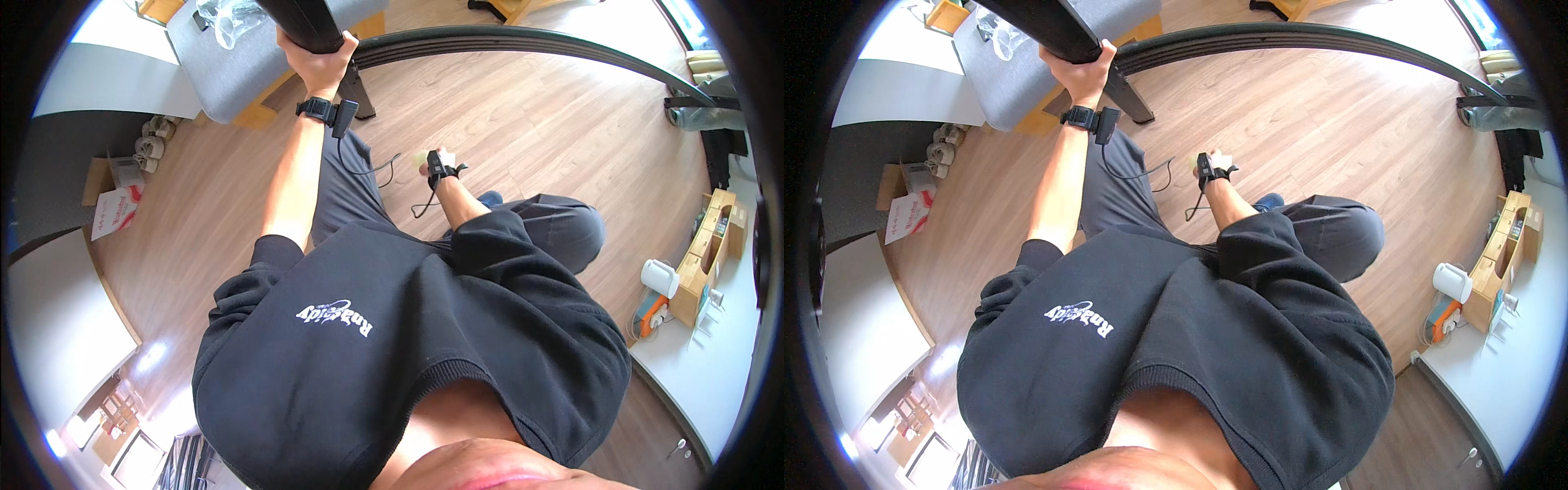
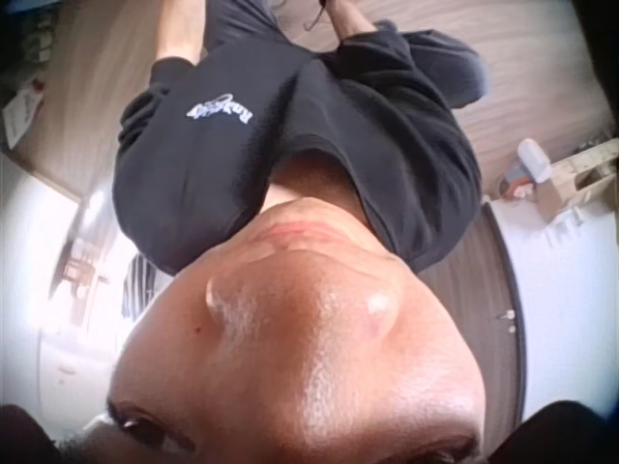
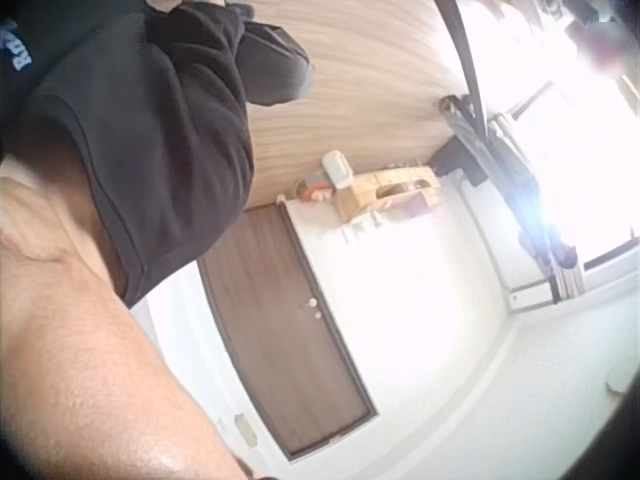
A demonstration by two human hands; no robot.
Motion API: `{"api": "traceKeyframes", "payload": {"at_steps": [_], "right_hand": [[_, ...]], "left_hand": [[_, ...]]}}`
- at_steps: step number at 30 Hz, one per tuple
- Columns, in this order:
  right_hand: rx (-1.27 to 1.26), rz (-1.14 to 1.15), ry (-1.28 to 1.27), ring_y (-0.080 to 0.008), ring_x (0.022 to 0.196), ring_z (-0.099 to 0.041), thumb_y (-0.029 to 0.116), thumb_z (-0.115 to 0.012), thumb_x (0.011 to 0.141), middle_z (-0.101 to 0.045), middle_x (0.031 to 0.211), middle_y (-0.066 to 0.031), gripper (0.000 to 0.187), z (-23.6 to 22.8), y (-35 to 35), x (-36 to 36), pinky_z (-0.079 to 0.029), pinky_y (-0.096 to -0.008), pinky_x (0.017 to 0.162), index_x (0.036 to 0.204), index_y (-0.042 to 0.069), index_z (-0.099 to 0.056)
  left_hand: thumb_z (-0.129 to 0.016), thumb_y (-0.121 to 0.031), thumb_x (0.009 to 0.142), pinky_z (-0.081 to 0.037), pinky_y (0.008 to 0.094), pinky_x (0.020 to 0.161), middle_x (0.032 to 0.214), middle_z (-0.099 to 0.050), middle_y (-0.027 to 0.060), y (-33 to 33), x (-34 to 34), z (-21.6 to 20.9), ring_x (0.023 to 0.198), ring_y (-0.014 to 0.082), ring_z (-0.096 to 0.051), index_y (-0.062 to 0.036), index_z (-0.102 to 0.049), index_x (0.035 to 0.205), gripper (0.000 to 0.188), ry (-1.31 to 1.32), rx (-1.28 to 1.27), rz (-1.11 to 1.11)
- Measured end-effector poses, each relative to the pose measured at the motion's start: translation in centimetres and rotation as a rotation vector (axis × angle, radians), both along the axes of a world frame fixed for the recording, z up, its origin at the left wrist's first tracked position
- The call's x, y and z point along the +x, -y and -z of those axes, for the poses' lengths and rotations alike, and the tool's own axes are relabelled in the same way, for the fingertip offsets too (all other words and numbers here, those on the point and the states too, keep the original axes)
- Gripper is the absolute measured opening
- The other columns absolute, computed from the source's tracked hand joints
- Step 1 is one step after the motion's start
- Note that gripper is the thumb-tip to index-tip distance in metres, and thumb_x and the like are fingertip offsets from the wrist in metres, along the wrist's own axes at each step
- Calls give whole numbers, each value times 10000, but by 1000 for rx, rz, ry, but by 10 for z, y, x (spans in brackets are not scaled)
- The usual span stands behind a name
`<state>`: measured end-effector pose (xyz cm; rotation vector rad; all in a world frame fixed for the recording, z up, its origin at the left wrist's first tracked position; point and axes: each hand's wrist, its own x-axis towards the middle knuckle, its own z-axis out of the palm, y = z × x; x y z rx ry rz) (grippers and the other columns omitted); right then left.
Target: The person assembles a long black frame by connecting two curved sections and securing them with tape. They align the pieces, press them together, and apply tape to hold the joint. The assembled frame is then lifted and positioned upright.
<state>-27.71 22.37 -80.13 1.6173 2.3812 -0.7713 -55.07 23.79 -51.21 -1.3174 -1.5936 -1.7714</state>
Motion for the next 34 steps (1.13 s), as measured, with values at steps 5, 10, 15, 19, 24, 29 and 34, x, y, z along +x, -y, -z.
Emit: {"api": "traceKeyframes", "payload": {"at_steps": [5, 10, 15, 19, 24, 29, 34], "right_hand": [[-781, 908, -1454, -268, 1160, -668, 305, -628, 993, -707, 1225, -86, 338, -57, -41, -64, -548, -439, 966, 1282, 129, -645], [-1150, 883, -1848, -205, 1091, -702, 132, -655, 994, -724, 1138, -44, 207, -134, -17, -49, -572, -383, 1001, 1200, 112, -664], [-905, 1124, -1931, -242, 1253, -653, 86, -634, 974, -690, 1316, -79, 432, -108, -16, -49, -505, -390, 1143, 1402, 95, -575], [-917, 1080, -1981, -248, 1226, -664, 62, -667, 927, -687, 1294, -77, 469, -97, -16, -42, -523, -412, 1124, 1388, 90, -583], [-969, 950, -2055, -200, 1093, -673, 55, -683, 964, -679, 1124, -22, 294, -112, -38, -48, -529, -377, 1085, 1245, 86, -602], [-1074, 855, -2139, -200, 1092, -674, 68, -691, 960, -675, 1109, -31, 318, -85, -54, -55, -541, -387, 1070, 1265, 91, -604], [-762, 968, -1960, -313, 1237, -664, 97, -665, 918, -673, 1277, -123, 495, -55, -40, -53, -542, -504, 1134, 1403, 94, -565]], "left_hand": [[-962, -290, 647, -568, 424, 964, 1241, -641, 190, 1, -1, 2, 1075, 277, -676, 46, -364, 1496, 1092, 126, 9, 74], [-988, -367, 646, -537, 441, 985, 1234, -613, 174, 3, 0, 15, 1094, 285, -642, 61, -393, 1445, 1085, 92, 14, 21], [-997, -377, 673, -519, 427, 999, 1226, -575, 165, -3, -8, -2, 1118, 272, -611, 50, -337, 1443, 1100, 81, -45, 31], [-993, -330, 720, -482, 411, 1069, 1292, -540, 194, 10, 1, -66, 1171, 261, -584, 37, -224, 1594, 1221, 22, 188, 236], [-909, -123, 749, -574, 343, 836, 1118, -743, 128, 12, -1, -184, 967, 183, -715, 36, -654, 1251, 585, -81, 15, 100], [-835, -50, 756, -568, 317, 793, 913, -785, 60, 6, 12, -205, 829, 154, -726, -12, -777, 947, 204, -161, 12, 239], [-810, -127, 861, -567, 304, 807, 1068, -782, 91, -24, -17, -183, 882, 187, -719, 2, -464, 1521, 756, -33, 116, 83]]}}
